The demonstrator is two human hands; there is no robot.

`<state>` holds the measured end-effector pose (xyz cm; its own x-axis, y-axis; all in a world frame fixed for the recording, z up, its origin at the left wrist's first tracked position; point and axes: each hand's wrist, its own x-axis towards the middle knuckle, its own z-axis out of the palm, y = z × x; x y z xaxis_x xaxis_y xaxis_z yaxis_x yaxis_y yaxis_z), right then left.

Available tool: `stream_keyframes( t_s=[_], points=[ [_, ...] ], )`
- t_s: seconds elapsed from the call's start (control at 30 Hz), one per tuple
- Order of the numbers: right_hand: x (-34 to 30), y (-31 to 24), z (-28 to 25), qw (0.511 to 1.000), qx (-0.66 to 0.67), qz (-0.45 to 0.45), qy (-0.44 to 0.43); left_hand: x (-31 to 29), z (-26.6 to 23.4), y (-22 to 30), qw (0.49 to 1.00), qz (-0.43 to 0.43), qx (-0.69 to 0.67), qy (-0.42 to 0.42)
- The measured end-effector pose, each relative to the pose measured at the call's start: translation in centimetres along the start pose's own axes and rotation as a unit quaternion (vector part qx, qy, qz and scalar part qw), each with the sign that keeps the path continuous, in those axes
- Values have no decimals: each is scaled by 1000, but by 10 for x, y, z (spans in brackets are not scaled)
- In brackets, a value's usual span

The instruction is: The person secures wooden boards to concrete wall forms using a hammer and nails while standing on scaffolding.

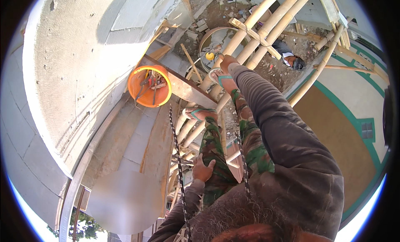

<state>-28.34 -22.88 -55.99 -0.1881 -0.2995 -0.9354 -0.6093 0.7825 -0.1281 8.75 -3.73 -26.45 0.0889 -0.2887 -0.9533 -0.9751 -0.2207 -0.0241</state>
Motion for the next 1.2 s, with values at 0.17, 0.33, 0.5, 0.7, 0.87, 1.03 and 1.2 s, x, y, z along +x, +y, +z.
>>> stream_keyframes(
  t_s=[0.17, 0.33, 0.5, 0.7, 0.87, 1.03, 1.2],
  points=[
    [33, 14, 15, 994, -98, -40, 8, 13, 7, 7, 1000, -5, -6, 26],
    [82, 29, 44, 978, -173, -104, 45, 21, 11, 3, 999, -10, -5, 30],
    [88, 27, 46, 995, -44, -44, 82, 25, 13, 5, 999, -34, 9, 21],
    [67, 11, 27, 993, 65, 21, 96, 26, 9, 15, 999, -29, -35, 5],
    [69, 6, 23, 993, 69, 24, 90, 27, 5, 19, 998, -60, -15, -5],
    [73, 9, 22, 990, 84, 16, 112, 26, 5, 23, 998, -62, -4, -1],
    [111, 28, 35, 992, 68, 8, 105, 24, 5, 27, 994, -71, -76, -16]
  ],
)
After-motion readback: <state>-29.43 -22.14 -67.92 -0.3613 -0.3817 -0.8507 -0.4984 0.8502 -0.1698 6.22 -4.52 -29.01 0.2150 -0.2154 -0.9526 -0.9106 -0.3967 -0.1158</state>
